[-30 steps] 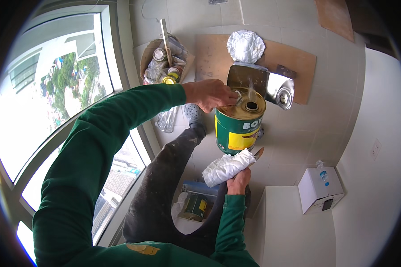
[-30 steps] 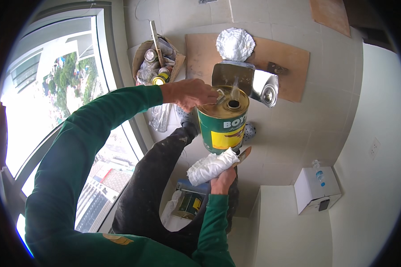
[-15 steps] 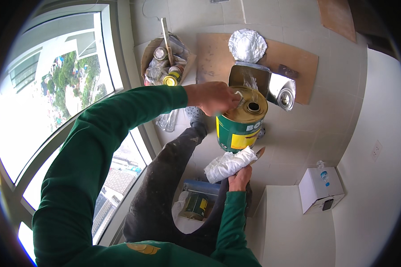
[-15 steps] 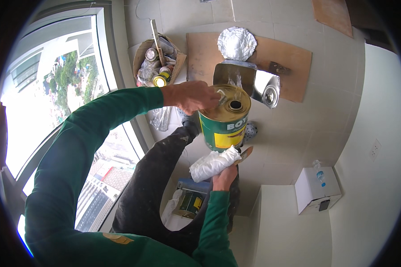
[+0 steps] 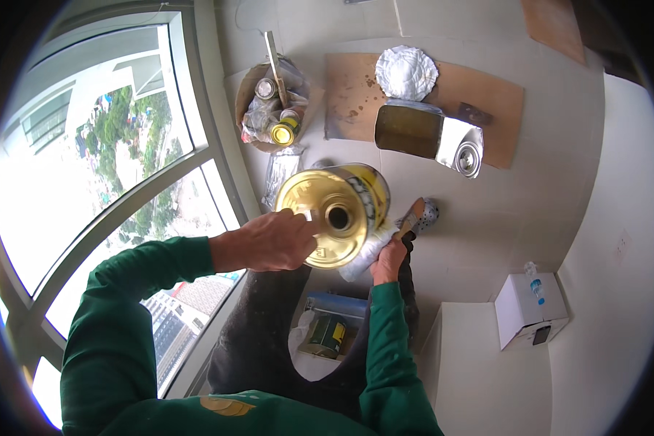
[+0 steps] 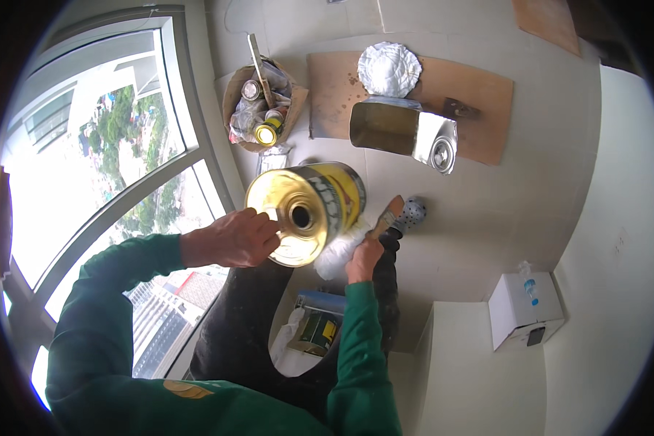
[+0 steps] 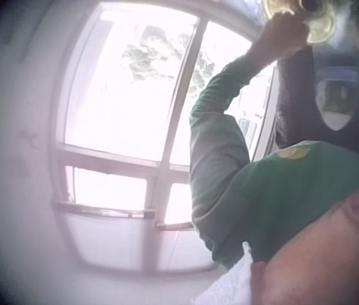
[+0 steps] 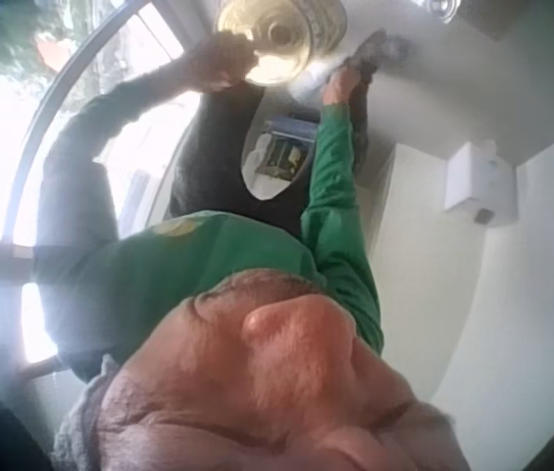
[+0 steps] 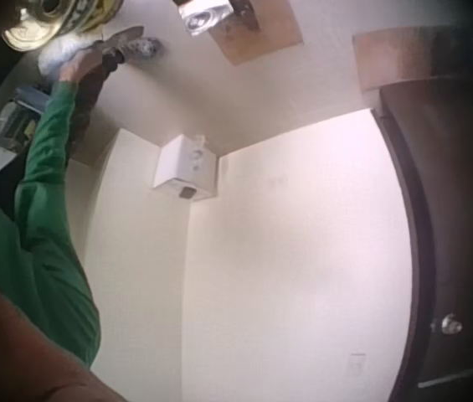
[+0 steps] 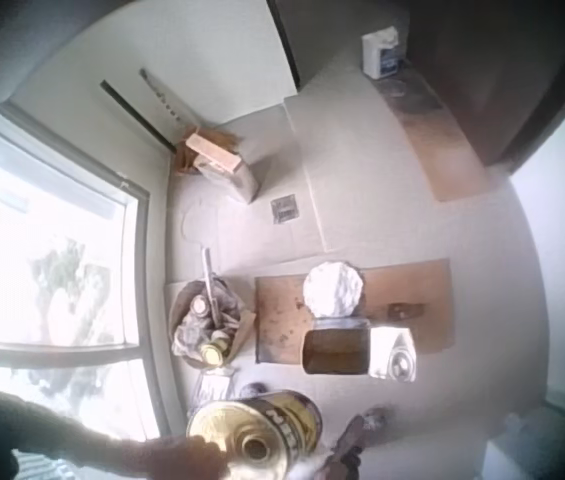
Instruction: The person opens a paint can and uses a brush to apply dark paint to a door. They repeatedly dip the brush into a small metal container and wipe it with a cloth before applying the paint in smooth strokes. The person also wipes the door handle and edges with the cloth.
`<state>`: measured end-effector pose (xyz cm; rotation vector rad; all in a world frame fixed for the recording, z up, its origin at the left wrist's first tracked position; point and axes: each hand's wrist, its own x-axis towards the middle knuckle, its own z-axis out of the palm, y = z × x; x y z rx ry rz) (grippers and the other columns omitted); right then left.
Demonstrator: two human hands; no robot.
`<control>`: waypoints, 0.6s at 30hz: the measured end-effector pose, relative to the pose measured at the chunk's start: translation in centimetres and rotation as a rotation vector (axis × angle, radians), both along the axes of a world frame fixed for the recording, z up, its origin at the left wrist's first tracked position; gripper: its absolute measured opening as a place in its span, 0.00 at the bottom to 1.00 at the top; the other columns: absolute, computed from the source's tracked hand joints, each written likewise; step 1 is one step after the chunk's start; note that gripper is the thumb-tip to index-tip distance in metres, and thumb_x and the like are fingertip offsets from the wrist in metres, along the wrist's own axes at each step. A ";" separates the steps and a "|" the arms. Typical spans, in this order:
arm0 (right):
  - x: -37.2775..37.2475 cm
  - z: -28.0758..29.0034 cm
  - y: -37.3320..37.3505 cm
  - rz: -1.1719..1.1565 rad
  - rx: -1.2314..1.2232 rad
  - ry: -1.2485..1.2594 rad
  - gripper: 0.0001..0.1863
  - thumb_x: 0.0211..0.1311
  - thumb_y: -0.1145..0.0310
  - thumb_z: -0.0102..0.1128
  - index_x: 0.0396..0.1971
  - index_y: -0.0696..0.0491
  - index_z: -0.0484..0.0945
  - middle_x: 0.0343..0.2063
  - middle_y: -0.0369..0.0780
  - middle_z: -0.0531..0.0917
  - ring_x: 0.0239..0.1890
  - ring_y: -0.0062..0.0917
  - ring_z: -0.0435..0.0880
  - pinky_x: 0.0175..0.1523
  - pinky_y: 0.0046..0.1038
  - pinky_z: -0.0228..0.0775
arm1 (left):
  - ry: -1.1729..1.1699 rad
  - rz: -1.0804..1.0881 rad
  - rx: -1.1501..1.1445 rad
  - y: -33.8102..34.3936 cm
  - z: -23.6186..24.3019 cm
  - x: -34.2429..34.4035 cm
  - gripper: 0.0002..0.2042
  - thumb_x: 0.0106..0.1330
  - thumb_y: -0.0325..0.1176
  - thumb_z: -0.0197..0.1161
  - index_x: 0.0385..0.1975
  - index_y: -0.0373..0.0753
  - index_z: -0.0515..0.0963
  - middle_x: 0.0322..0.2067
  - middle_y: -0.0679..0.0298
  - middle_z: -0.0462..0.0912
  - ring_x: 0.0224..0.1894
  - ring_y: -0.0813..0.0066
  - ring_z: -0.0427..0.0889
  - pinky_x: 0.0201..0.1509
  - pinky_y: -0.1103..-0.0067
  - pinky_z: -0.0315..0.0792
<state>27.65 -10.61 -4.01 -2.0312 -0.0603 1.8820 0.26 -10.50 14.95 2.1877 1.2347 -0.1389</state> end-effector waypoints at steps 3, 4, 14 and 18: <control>-0.5 -0.2 -0.7 0.032 0.076 0.040 0.14 0.62 0.70 0.52 0.40 0.63 0.81 0.33 0.39 0.83 0.33 0.26 0.81 0.39 0.30 0.74 | -0.011 0.128 0.016 -2.1 -0.7 -0.7 0.09 0.45 0.35 0.64 0.23 0.37 0.76 0.26 0.63 0.76 0.27 0.69 0.77 0.27 0.74 0.73; -0.7 0.6 -0.7 0.012 0.073 0.040 0.14 0.62 0.71 0.52 0.41 0.63 0.81 0.34 0.40 0.83 0.34 0.27 0.82 0.40 0.30 0.75 | 0.013 0.161 0.030 -2.8 -1.4 -0.7 0.09 0.45 0.35 0.64 0.23 0.38 0.76 0.26 0.63 0.76 0.27 0.69 0.77 0.27 0.74 0.73; 5.9 9.8 3.2 0.107 -0.030 0.172 0.18 0.59 0.77 0.45 0.45 0.70 0.77 0.40 0.51 0.82 0.40 0.35 0.85 0.50 0.33 0.79 | 0.273 0.281 -0.101 -3.0 -16.6 -4.4 0.07 0.52 0.32 0.60 0.28 0.37 0.75 0.27 0.59 0.78 0.31 0.62 0.82 0.34 0.68 0.77; 7.3 10.4 3.0 0.120 -0.012 0.128 0.18 0.58 0.77 0.45 0.45 0.69 0.78 0.38 0.49 0.83 0.39 0.34 0.85 0.48 0.32 0.79 | 0.243 0.376 -0.135 -0.1 -19.6 -4.9 0.06 0.52 0.29 0.61 0.28 0.37 0.76 0.28 0.58 0.79 0.30 0.60 0.83 0.33 0.66 0.77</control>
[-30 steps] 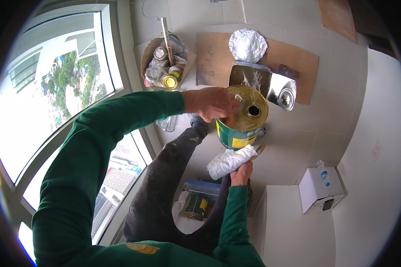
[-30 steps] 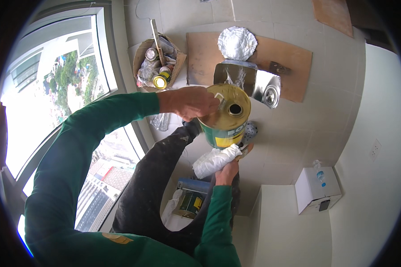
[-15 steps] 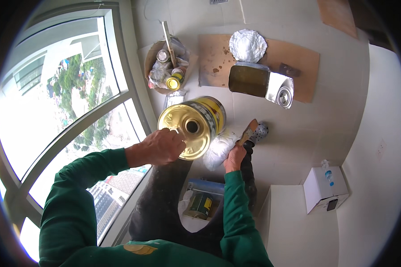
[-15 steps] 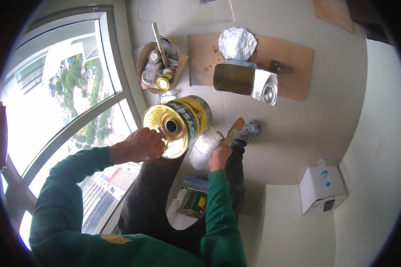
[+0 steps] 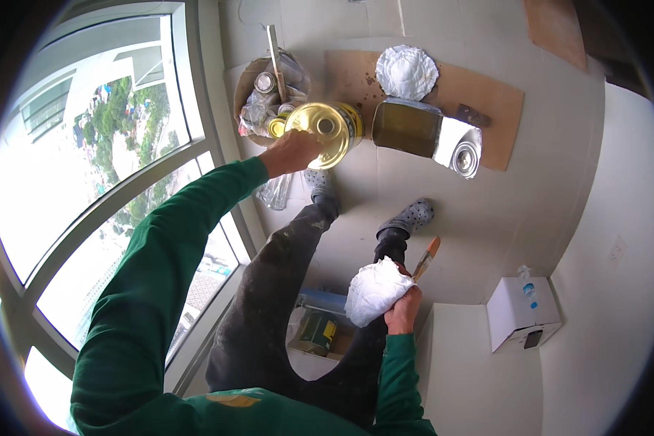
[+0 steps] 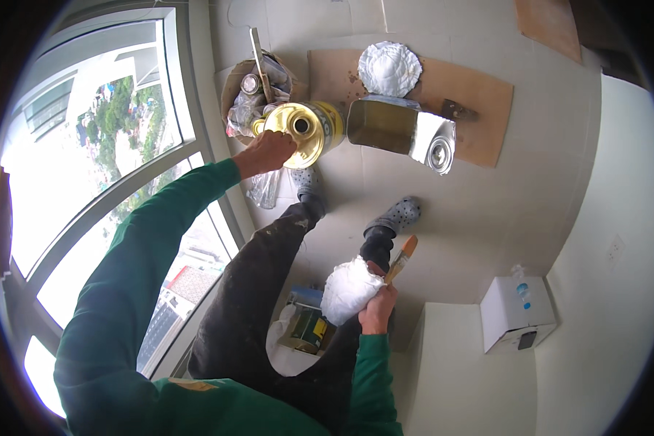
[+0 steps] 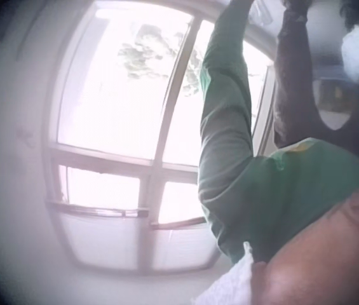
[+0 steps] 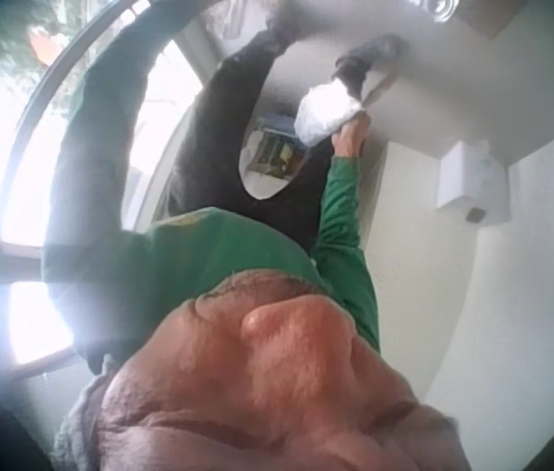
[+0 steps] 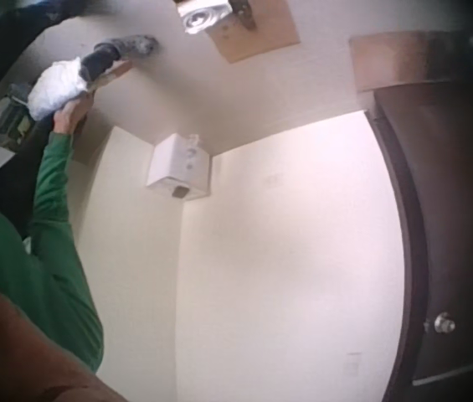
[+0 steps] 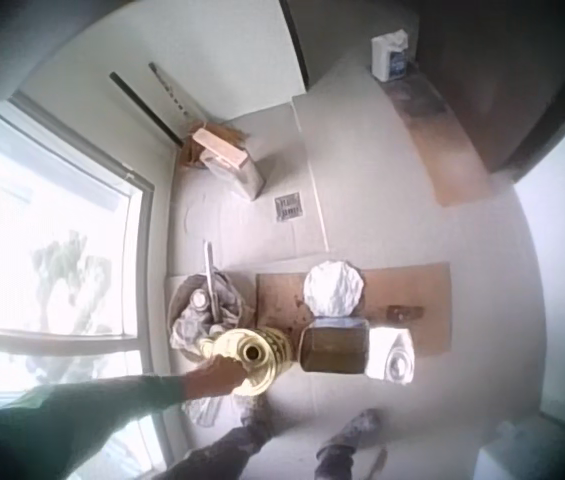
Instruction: The person opens a paint can and uses a brush to apply dark paint to a door. They repeatedly dip the brush into a small metal container and wipe it with a cloth before applying the paint in smooth strokes. The person also wipes the door handle and edges with the cloth.
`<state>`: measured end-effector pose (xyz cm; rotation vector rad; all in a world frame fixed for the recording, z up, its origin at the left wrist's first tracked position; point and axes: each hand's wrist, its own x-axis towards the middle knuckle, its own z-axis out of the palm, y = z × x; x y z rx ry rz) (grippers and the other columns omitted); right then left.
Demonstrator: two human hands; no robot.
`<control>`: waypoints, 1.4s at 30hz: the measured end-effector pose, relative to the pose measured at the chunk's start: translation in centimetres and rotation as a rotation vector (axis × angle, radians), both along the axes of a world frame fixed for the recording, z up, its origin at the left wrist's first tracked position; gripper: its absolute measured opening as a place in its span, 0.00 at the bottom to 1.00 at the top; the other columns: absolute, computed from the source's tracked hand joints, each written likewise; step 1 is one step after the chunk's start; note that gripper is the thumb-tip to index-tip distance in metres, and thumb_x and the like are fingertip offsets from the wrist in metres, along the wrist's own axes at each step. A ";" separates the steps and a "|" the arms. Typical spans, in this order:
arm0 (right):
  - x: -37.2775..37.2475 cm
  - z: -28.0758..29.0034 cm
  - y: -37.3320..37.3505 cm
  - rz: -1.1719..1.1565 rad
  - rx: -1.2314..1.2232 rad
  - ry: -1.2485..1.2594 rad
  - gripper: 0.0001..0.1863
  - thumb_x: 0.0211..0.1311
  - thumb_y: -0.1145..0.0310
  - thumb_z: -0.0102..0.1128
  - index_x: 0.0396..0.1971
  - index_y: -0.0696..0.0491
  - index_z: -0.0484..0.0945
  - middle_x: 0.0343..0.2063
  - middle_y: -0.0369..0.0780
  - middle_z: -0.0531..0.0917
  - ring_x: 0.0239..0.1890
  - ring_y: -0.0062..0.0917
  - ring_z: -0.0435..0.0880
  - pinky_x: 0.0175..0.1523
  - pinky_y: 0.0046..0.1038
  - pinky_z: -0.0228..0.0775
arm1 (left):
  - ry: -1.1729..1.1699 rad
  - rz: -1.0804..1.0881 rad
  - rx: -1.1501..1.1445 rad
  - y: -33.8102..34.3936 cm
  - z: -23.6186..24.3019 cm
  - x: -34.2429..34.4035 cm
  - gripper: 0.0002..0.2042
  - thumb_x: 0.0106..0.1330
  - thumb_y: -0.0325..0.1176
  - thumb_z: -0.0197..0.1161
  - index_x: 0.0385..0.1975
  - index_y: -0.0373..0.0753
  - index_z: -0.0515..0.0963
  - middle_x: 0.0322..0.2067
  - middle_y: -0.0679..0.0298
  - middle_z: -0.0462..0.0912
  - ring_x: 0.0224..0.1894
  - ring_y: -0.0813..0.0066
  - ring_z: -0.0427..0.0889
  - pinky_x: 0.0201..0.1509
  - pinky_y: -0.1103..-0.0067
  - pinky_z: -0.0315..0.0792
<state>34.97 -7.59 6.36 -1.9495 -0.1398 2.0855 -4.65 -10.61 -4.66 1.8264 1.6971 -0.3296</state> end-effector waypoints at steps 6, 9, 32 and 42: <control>0.2 -1.2 -1.6 0.014 -0.041 -0.007 0.18 0.60 0.77 0.45 0.44 0.69 0.78 0.38 0.47 0.83 0.38 0.32 0.84 0.48 0.30 0.78 | -0.026 0.065 0.118 2.7 -3.4 1.0 0.03 0.53 0.28 0.60 0.25 0.37 0.76 0.27 0.56 0.79 0.29 0.57 0.84 0.33 0.63 0.77; -0.2 -1.1 -1.9 0.027 -0.044 -0.027 0.17 0.63 0.76 0.44 0.44 0.68 0.79 0.39 0.46 0.83 0.40 0.31 0.84 0.49 0.30 0.77 | -0.020 0.088 0.081 3.7 -4.6 1.8 0.03 0.52 0.28 0.60 0.26 0.37 0.77 0.27 0.56 0.80 0.29 0.56 0.83 0.33 0.63 0.76; 2.1 -4.2 -2.6 -0.018 -0.107 -0.083 0.19 0.69 0.64 0.51 0.52 0.63 0.73 0.45 0.44 0.80 0.46 0.34 0.83 0.52 0.34 0.76 | -0.285 1.249 0.243 7.6 -7.0 0.2 0.12 0.47 0.30 0.68 0.34 0.42 0.86 0.30 0.61 0.86 0.33 0.63 0.86 0.39 0.71 0.77; 2.4 -4.3 -2.3 -0.037 -0.122 -0.045 0.20 0.67 0.65 0.51 0.53 0.63 0.73 0.46 0.45 0.80 0.48 0.34 0.82 0.55 0.35 0.74 | -0.178 1.290 0.223 7.5 -7.1 2.0 0.11 0.46 0.40 0.73 0.25 0.41 0.84 0.27 0.57 0.85 0.32 0.62 0.84 0.40 0.70 0.75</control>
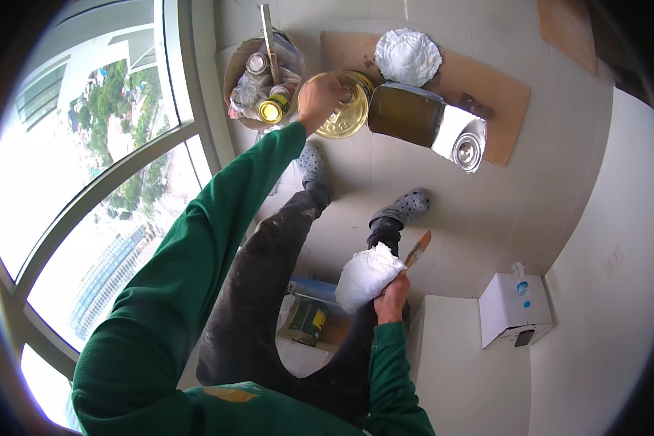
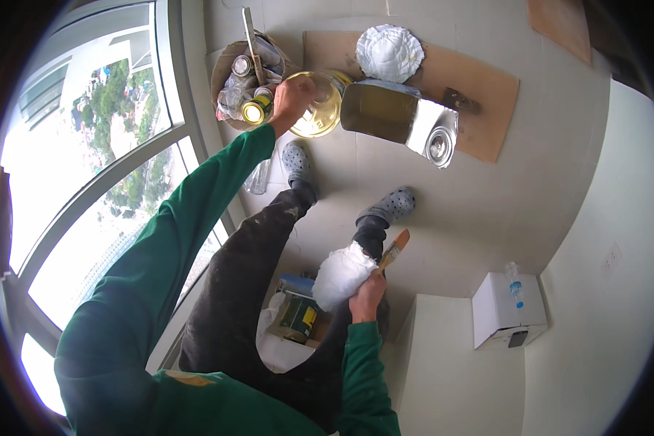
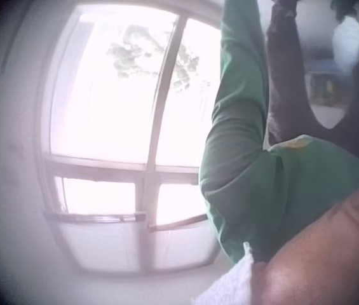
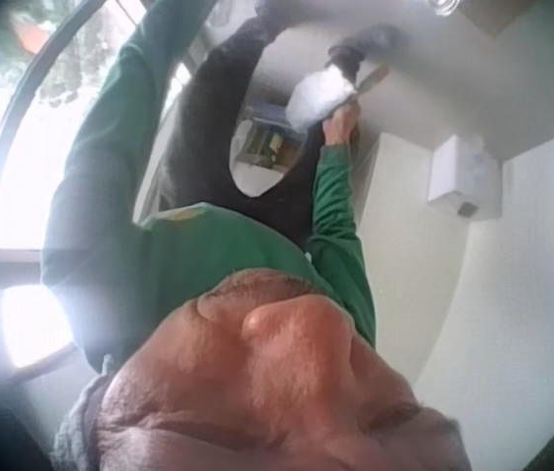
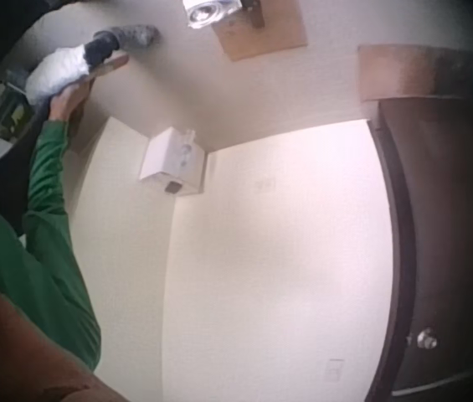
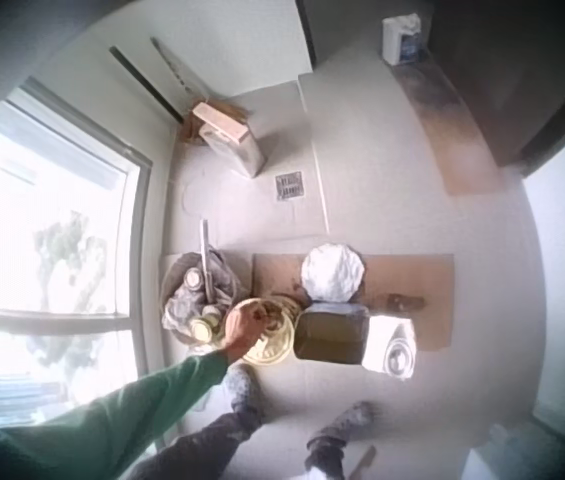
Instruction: The person opens a paint can and uses a brush to apply dark paint to a door. They repeatedly dip the brush into a small metal container and wipe it with a cloth before applying the paint in smooth strokes. The person also wipes the door handle and edges with the cloth.
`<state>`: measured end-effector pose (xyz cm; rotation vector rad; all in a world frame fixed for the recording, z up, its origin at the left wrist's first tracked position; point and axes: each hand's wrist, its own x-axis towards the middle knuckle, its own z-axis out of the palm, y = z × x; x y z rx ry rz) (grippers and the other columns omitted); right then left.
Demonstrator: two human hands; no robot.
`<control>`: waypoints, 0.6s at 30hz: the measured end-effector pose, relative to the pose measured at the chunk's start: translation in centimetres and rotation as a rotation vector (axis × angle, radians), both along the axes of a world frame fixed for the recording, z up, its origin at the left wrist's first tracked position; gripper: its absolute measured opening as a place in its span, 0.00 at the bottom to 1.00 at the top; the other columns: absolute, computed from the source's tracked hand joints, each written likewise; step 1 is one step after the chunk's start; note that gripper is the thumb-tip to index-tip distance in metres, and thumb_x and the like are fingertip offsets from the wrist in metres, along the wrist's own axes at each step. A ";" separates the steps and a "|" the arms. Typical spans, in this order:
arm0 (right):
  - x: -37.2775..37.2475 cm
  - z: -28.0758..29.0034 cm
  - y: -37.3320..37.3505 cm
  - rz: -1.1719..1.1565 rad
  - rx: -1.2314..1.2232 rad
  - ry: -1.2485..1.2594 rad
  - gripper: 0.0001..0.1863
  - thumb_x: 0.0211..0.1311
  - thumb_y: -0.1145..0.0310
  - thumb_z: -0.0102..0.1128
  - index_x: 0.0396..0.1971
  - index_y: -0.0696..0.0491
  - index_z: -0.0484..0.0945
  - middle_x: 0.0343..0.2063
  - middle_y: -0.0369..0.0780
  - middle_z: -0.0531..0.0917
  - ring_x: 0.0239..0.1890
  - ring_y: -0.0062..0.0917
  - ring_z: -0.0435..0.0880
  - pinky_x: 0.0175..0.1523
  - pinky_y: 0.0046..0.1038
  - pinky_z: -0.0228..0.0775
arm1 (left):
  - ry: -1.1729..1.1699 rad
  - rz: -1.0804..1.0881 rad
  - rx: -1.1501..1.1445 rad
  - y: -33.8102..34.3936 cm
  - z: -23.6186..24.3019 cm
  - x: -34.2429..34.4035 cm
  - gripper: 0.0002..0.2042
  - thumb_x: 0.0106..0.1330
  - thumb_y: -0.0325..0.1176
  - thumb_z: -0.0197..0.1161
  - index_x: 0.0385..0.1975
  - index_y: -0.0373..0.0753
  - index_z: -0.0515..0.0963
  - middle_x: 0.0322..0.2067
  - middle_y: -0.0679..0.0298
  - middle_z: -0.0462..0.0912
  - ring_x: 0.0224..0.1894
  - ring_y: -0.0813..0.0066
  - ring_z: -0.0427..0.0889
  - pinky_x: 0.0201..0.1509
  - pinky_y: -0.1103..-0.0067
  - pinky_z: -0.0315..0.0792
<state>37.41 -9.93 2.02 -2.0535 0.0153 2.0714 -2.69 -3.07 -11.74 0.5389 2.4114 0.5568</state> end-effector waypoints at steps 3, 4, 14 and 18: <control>0.1 0.2 0.2 0.000 -0.014 0.019 0.20 0.67 0.65 0.52 0.53 0.63 0.73 0.46 0.45 0.80 0.48 0.34 0.81 0.54 0.35 0.74 | 0.050 -0.004 -0.036 0.5 1.0 0.1 0.12 0.47 0.42 0.71 0.25 0.41 0.84 0.28 0.54 0.85 0.33 0.56 0.84 0.41 0.68 0.76; 0.3 -0.1 0.0 0.027 0.009 0.008 0.21 0.69 0.62 0.50 0.52 0.63 0.73 0.47 0.46 0.80 0.48 0.35 0.82 0.54 0.36 0.75 | 0.047 -0.027 -0.080 0.8 1.0 0.2 0.12 0.47 0.42 0.72 0.27 0.42 0.84 0.29 0.55 0.85 0.34 0.56 0.84 0.40 0.67 0.75; -0.8 1.2 -0.4 0.108 0.071 -0.046 0.17 0.66 0.72 0.42 0.45 0.64 0.79 0.40 0.44 0.82 0.42 0.31 0.83 0.49 0.31 0.76 | -0.013 -0.329 -0.170 2.3 3.1 -1.8 0.13 0.50 0.44 0.63 0.30 0.42 0.84 0.31 0.54 0.84 0.35 0.54 0.84 0.42 0.68 0.76; -0.8 1.0 -0.5 0.121 0.067 -0.019 0.18 0.65 0.75 0.39 0.46 0.64 0.78 0.41 0.45 0.82 0.43 0.31 0.83 0.50 0.31 0.76 | -0.060 -0.004 0.091 1.1 0.1 -0.9 0.10 0.50 0.35 0.65 0.31 0.39 0.83 0.30 0.53 0.85 0.37 0.58 0.84 0.43 0.70 0.76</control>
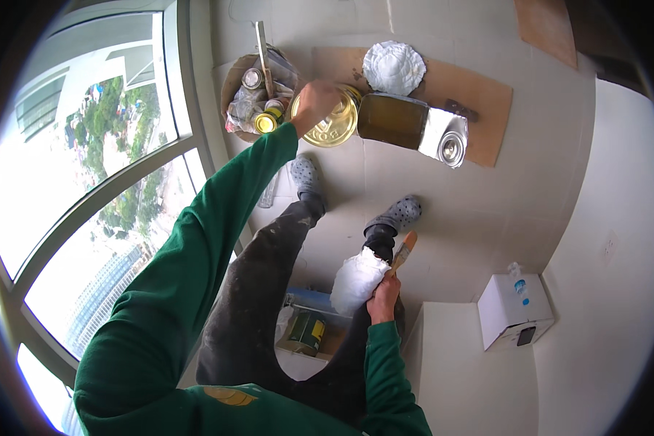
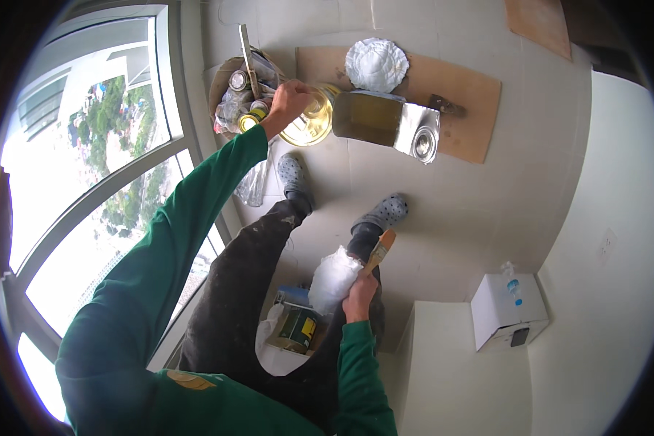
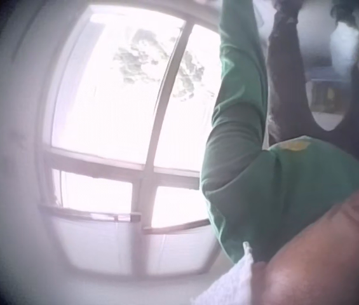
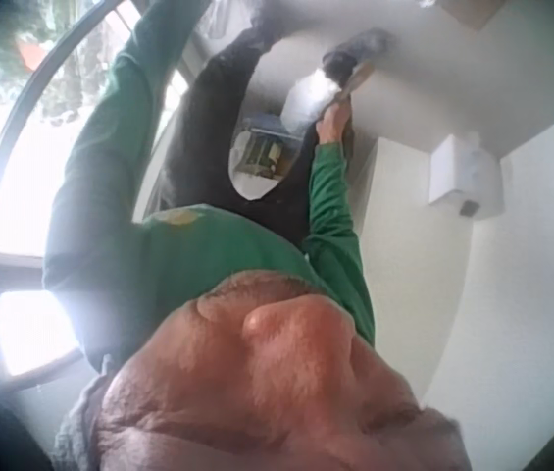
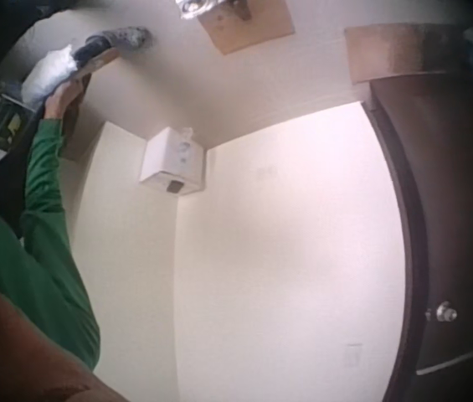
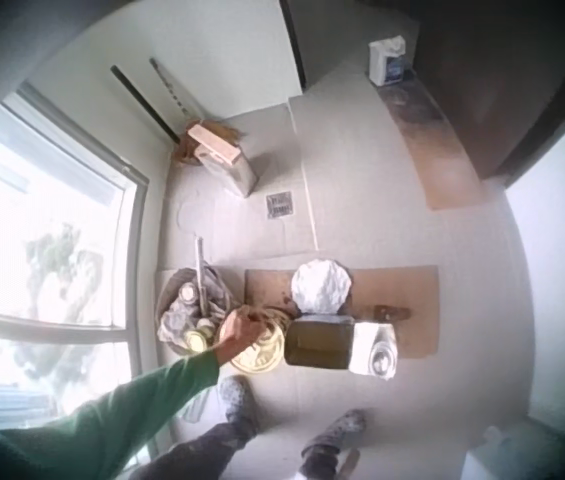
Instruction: The person opens a paint can and uses a brush to apply dark paint to a door. They repeatedly dip the brush into a small metal container and wipe it with a cloth before applying the paint in smooth strokes. The person also wipes the door handle and edges with the cloth.
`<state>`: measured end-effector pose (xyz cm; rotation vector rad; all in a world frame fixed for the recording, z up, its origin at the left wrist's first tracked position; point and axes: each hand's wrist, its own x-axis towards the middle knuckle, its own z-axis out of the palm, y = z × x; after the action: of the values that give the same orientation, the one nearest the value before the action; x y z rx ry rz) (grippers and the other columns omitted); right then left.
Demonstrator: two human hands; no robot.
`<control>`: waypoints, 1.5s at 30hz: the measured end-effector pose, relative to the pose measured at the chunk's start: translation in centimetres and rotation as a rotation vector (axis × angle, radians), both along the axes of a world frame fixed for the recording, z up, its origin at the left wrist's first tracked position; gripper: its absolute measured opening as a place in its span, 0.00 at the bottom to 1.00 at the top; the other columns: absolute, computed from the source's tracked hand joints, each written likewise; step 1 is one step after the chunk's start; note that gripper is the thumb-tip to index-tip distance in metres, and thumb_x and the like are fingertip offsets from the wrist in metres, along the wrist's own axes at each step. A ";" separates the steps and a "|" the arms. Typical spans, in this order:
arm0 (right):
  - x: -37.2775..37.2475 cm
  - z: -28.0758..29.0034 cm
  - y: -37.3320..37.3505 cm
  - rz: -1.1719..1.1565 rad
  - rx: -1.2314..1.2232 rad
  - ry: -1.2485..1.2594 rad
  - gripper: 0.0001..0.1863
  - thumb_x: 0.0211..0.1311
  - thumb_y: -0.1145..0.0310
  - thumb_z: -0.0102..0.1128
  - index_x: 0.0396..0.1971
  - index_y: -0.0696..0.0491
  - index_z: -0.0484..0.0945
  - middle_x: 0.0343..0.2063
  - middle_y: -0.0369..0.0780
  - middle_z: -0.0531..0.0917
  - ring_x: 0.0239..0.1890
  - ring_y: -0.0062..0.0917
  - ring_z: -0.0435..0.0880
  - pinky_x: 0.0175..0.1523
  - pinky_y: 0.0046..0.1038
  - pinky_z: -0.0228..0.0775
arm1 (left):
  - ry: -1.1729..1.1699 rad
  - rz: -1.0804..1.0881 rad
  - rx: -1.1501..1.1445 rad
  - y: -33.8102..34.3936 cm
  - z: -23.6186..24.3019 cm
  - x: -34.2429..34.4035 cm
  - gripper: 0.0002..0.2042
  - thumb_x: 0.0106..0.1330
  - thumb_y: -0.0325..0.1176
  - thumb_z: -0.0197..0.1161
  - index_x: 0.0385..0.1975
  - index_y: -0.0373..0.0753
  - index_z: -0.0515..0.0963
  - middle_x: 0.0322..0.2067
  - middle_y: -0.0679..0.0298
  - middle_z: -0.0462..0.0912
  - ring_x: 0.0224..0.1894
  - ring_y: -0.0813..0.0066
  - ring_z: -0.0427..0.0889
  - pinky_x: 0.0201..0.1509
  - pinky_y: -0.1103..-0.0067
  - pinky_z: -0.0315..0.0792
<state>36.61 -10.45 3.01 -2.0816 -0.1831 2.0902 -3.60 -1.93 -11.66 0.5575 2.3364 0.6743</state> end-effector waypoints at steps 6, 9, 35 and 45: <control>0.8 -0.7 -0.9 -0.037 -0.015 -0.021 0.19 0.65 0.76 0.38 0.48 0.65 0.76 0.43 0.45 0.81 0.45 0.32 0.82 0.52 0.32 0.75 | 0.198 0.030 0.007 -0.5 1.3 1.6 0.10 0.45 0.34 0.68 0.29 0.44 0.85 0.36 0.54 0.84 0.41 0.56 0.82 0.47 0.67 0.74; 0.5 -0.8 -0.9 -0.049 0.006 -0.027 0.18 0.66 0.76 0.38 0.48 0.65 0.77 0.43 0.45 0.81 0.45 0.32 0.82 0.52 0.31 0.74 | 0.023 0.076 -0.029 -0.3 2.5 1.7 0.11 0.45 0.36 0.69 0.31 0.45 0.86 0.34 0.54 0.83 0.39 0.56 0.82 0.46 0.66 0.74; -3.7 2.8 3.3 -0.206 0.102 0.137 0.20 0.68 0.62 0.50 0.51 0.62 0.73 0.47 0.45 0.81 0.48 0.35 0.83 0.55 0.37 0.76 | -0.100 0.525 -0.302 -6.6 -2.1 4.3 0.23 0.46 0.48 0.72 0.28 0.29 0.82 0.27 0.48 0.84 0.35 0.57 0.84 0.41 0.65 0.75; -3.8 4.4 4.8 -0.071 0.220 0.134 0.22 0.70 0.60 0.47 0.56 0.59 0.71 0.54 0.44 0.77 0.56 0.36 0.78 0.61 0.39 0.71 | 0.082 0.106 -0.089 -4.6 -0.8 5.1 0.13 0.65 0.37 0.50 0.33 0.39 0.82 0.37 0.53 0.84 0.38 0.55 0.82 0.44 0.67 0.72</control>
<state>32.79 -5.70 7.40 -1.7911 -0.3006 2.0563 1.53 -6.48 -12.51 0.4317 2.4737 0.6021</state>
